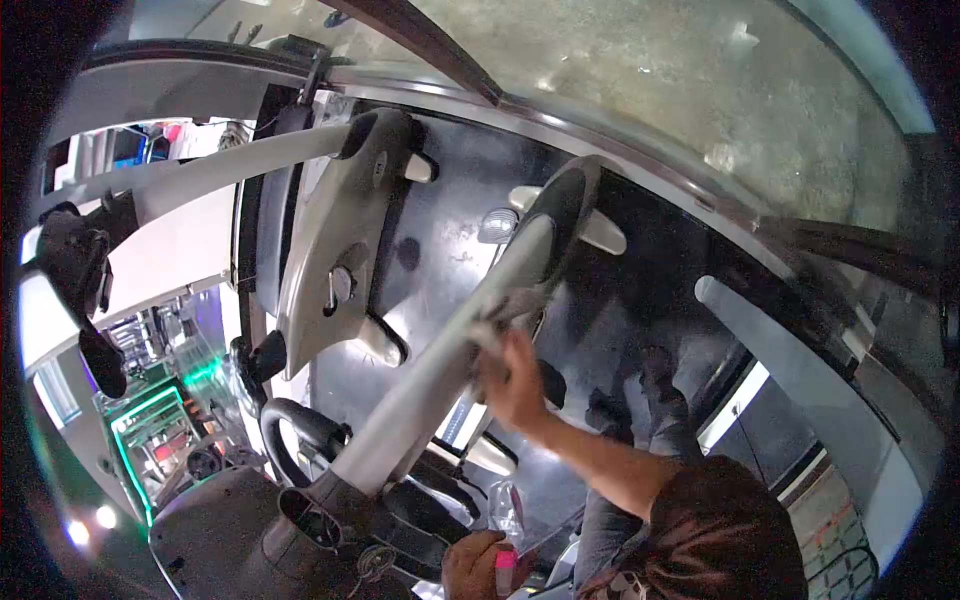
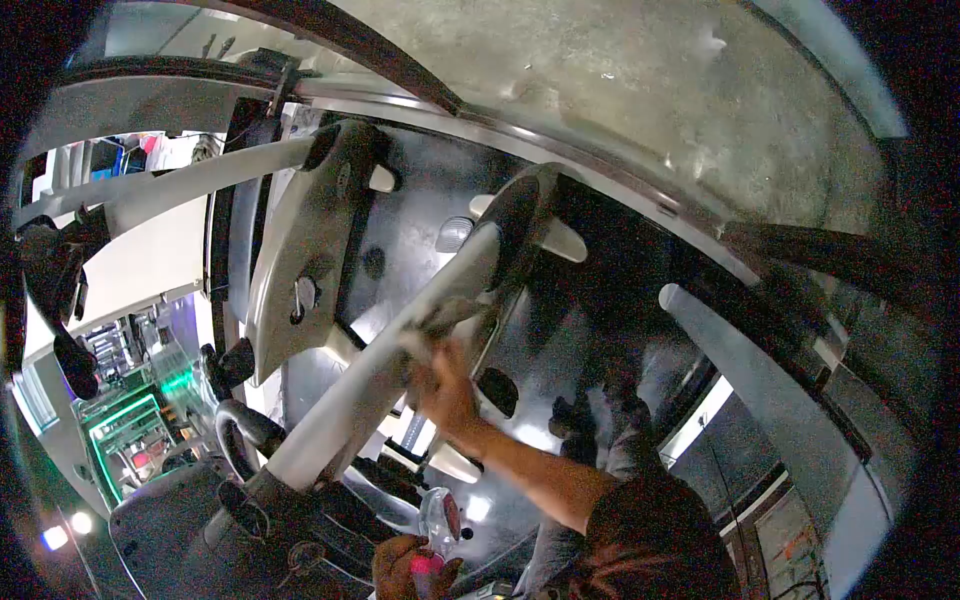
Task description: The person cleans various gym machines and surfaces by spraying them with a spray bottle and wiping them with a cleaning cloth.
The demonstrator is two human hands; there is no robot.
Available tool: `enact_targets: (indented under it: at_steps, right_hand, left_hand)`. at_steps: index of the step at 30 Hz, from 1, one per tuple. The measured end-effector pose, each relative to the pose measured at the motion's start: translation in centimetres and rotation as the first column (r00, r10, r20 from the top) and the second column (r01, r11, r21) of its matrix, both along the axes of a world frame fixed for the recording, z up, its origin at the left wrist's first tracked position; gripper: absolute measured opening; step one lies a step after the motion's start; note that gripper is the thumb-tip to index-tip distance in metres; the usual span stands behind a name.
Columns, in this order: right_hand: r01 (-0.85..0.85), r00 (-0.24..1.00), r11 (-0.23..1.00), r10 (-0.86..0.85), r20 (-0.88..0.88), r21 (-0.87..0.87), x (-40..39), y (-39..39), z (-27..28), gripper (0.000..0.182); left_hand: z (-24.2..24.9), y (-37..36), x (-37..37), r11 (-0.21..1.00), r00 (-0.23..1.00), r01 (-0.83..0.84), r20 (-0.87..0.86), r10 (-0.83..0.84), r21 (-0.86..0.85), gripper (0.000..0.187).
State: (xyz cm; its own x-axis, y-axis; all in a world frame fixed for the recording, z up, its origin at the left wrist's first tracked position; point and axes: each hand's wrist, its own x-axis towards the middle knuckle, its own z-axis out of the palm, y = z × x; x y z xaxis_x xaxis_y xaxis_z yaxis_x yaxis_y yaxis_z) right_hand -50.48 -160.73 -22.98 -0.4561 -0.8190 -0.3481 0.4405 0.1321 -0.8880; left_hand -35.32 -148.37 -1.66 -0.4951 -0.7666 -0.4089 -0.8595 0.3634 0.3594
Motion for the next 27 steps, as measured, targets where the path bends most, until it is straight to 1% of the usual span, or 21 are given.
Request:
enact_targets:
  at_steps: [1, 3, 4, 5, 7, 8, 9, 10, 11, 12, 13, 14, 16, 19, 20, 21, 23, 24, 26, 27]
  right_hand:
    - [-0.064, 0.950, 0.994, 0.034, -0.310, -0.090, 1.4, 1.0, 0.5, 0.034]
    - [-0.101, 0.827, 0.986, 0.010, -0.562, -0.131, 3.0, 0.7, -0.2, 0.043]
    - [-0.082, 0.852, 0.982, -0.020, -0.522, -0.171, 3.0, 0.0, -1.5, 0.059]
    - [-0.061, 0.828, 0.964, -0.096, -0.553, -0.258, 3.2, -0.9, -4.0, 0.069]
    - [0.005, 0.829, 0.915, -0.230, -0.510, -0.404, 2.4, -2.0, -5.2, 0.059]
    - [0.008, 0.821, 0.950, -0.184, -0.541, -0.311, 1.8, -2.3, -6.1, 0.055]
    - [0.089, 0.818, 0.981, -0.170, -0.550, -0.171, 0.9, -2.8, -7.7, 0.050]
    - [0.158, 0.822, 0.987, -0.146, -0.550, -0.026, 0.0, -3.2, -9.4, 0.045]
    - [0.304, 0.820, 0.939, -0.173, -0.545, 0.159, -1.0, -4.4, -12.1, 0.040]
    - [0.378, 0.827, 0.900, -0.225, -0.515, 0.215, -1.3, -5.3, -15.3, 0.033]
    - [0.450, 0.826, 0.850, -0.280, -0.488, 0.273, -1.8, -6.0, -16.4, 0.027]
    - [0.441, 0.854, 0.843, -0.287, -0.435, 0.309, -1.7, -6.0, -17.1, 0.031]
    - [0.406, 0.901, 0.830, -0.294, -0.320, 0.381, -1.2, -5.8, -15.7, 0.039]
    - [0.220, 0.962, 0.838, -0.101, -0.254, 0.499, 0.6, -4.7, -10.8, 0.054]
    - [0.209, 0.946, 0.868, -0.062, -0.319, 0.450, 2.0, -4.1, -8.8, 0.057]
    - [0.193, 0.923, 0.893, -0.026, -0.383, 0.406, 3.6, -2.9, -6.4, 0.061]
    - [-0.104, 0.941, 0.944, 0.195, -0.277, 0.312, 3.1, 0.0, 1.5, 0.059]
    - [-0.203, 0.927, 0.957, 0.255, -0.273, 0.206, 2.6, 1.3, 4.7, 0.053]
    - [-0.289, 0.908, 0.957, 0.267, -0.322, -0.022, 1.9, 2.8, 8.9, 0.044]
    - [-0.213, 0.914, 0.970, 0.155, -0.376, -0.118, 2.5, 2.7, 9.6, 0.037]
  left_hand:
    - [0.2, -0.1, -0.2, 1.000, 1.000, 0.013, -0.011, -0.013, -0.016, 0.045]
    - [0.7, -0.4, -0.8, 0.999, 0.999, 0.049, 0.001, -0.049, -0.021, 0.045]
    - [0.8, -0.7, -1.2, 0.997, 0.998, 0.068, 0.003, -0.068, -0.031, 0.046]
    - [0.4, -0.4, -0.7, 0.998, 0.998, 0.056, -0.012, -0.057, -0.034, 0.046]
    - [-0.4, 0.2, 0.8, 0.999, 0.999, 0.033, -0.036, -0.034, -0.039, 0.047]
    - [-0.2, 0.2, 0.7, 0.997, 0.999, 0.049, -0.022, -0.050, -0.052, 0.048]
    - [0.2, -0.1, 0.1, 0.997, 0.998, 0.057, -0.003, -0.057, -0.060, 0.049]
    - [0.2, -0.4, -0.5, 0.995, 0.998, 0.069, 0.004, -0.069, -0.078, 0.049]
    - [0.3, -0.6, -0.9, 0.997, 0.999, 0.036, -0.004, -0.037, -0.063, 0.048]
    - [0.8, -0.7, -1.4, 0.999, 1.000, 0.006, -0.011, -0.007, -0.044, 0.047]
    - [1.0, -0.9, -1.8, 1.000, 1.000, -0.019, -0.021, 0.019, -0.023, 0.046]
    - [0.9, -1.4, -2.3, 0.998, 0.999, 0.013, -0.052, -0.016, -0.055, 0.046]
    - [1.1, -1.9, -3.2, 0.991, 0.991, 0.066, -0.106, -0.079, -0.119, 0.046]
    - [1.7, -2.1, -3.8, 0.996, 0.995, 0.026, -0.089, -0.033, -0.083, 0.044]
    - [1.2, -1.9, -3.3, 0.994, 0.991, 0.025, -0.127, -0.039, -0.105, 0.045]
    - [1.4, -1.7, -3.2, 0.993, 0.992, 0.024, -0.122, -0.038, -0.112, 0.045]
    - [1.3, -1.6, -3.5, 0.992, 0.993, 0.021, -0.116, -0.036, -0.124, 0.046]
    - [1.5, -1.6, -3.9, 0.992, 0.991, 0.024, -0.126, -0.040, -0.125, 0.045]
    - [1.5, -1.5, -4.3, 0.990, 0.990, 0.018, -0.137, -0.038, -0.140, 0.043]
    - [1.7, -1.3, -4.4, 0.989, 0.989, 0.020, -0.141, -0.041, -0.148, 0.043]
